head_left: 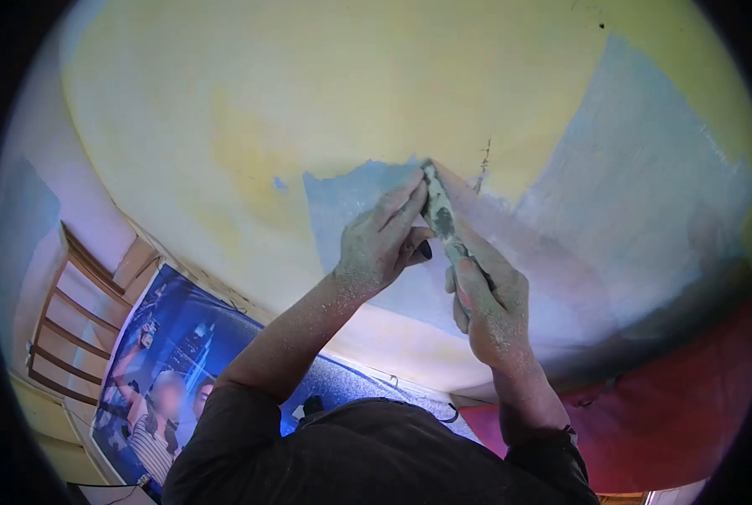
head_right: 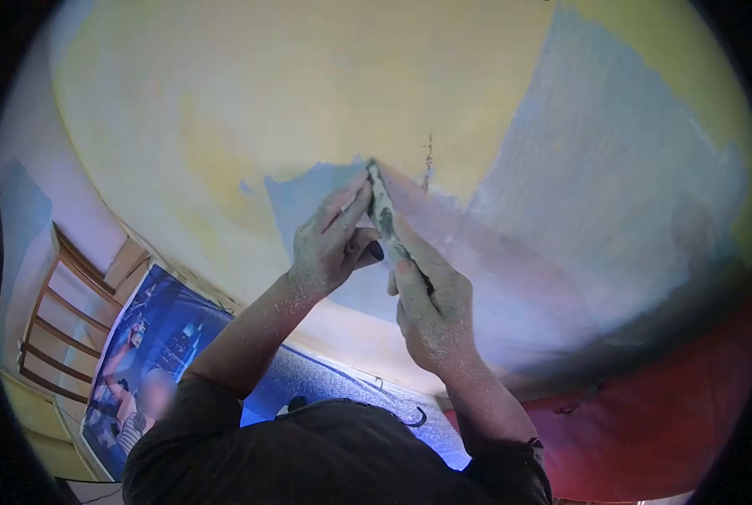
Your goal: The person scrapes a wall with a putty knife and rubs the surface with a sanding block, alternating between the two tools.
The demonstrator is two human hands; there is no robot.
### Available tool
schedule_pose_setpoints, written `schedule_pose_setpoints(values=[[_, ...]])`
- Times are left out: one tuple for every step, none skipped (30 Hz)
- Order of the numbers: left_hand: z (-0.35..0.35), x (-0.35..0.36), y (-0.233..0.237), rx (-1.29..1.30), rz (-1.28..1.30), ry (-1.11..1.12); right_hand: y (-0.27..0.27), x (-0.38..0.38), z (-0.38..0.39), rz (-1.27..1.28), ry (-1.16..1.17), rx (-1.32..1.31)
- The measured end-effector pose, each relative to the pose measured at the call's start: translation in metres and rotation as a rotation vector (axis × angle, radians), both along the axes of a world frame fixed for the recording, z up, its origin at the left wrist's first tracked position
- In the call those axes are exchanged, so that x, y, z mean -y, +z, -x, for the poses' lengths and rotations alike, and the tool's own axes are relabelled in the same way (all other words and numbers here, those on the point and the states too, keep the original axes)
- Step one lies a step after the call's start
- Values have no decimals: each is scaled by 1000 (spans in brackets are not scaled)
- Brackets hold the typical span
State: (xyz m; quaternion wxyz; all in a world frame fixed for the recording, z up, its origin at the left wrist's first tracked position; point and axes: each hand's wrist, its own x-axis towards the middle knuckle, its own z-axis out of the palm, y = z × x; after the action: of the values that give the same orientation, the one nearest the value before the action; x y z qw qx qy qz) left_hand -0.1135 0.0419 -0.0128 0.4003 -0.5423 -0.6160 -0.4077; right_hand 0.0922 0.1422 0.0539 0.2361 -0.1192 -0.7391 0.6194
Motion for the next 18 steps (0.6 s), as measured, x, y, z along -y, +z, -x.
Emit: schedule_pose_setpoints(values=[[4, 0, -3, 23, -14, 28, 2, -2, 7, -50, 10, -22], [8, 2, -2, 58, -24, 47, 4, -4, 19, -93, 18, -41], [11, 7, 5, 95, -27, 63, 5, -4, 28, -130, 24, -57], [16, 10, 11, 130, -29, 81, 6, -3, 32, -143, 29, -62], [23, 11, 14, 38, -84, 43, 6, -1, 35, -157, 35, -68], [23, 11, 10, 35, -49, 48, 6, 0, 37, -176, 46, -77], [21, 11, 3, 32, -19, 58, 7, 1, 29, -211, 44, -72], [18, 10, -3, 27, 6, 71, -1, -1, 22, -182, 31, -78], [9, 7, -5, 54, 8, 17, -9, -2, 18, -160, 21, -85], [2, 6, -5, 56, -6, 19, -14, -2, 17, -141, 14, -87], [4, 5, -7, 54, -19, 7, -18, -1, 16, -140, 19, -98], [5, 5, -8, 55, -24, -11, -18, 2, 16, -138, 24, -109], [7, 5, -6, 71, -20, -13, -9, 7, 15, -140, 28, -95], [7, 7, -4, 88, -14, -18, -8, 5, 14, -139, 29, -93], [5, 6, -5, 105, -5, -23, -7, 4, 14, -137, 31, -92], [2, 5, -6, 110, -6, -24, -10, -1, 15, -136, 31, -104], [0, 3, -7, 114, -7, -24, -12, -3, 14, -137, 30, -117], [0, 2, -7, 115, -10, -25, -11, -3, 9, -132, 27, -92]])
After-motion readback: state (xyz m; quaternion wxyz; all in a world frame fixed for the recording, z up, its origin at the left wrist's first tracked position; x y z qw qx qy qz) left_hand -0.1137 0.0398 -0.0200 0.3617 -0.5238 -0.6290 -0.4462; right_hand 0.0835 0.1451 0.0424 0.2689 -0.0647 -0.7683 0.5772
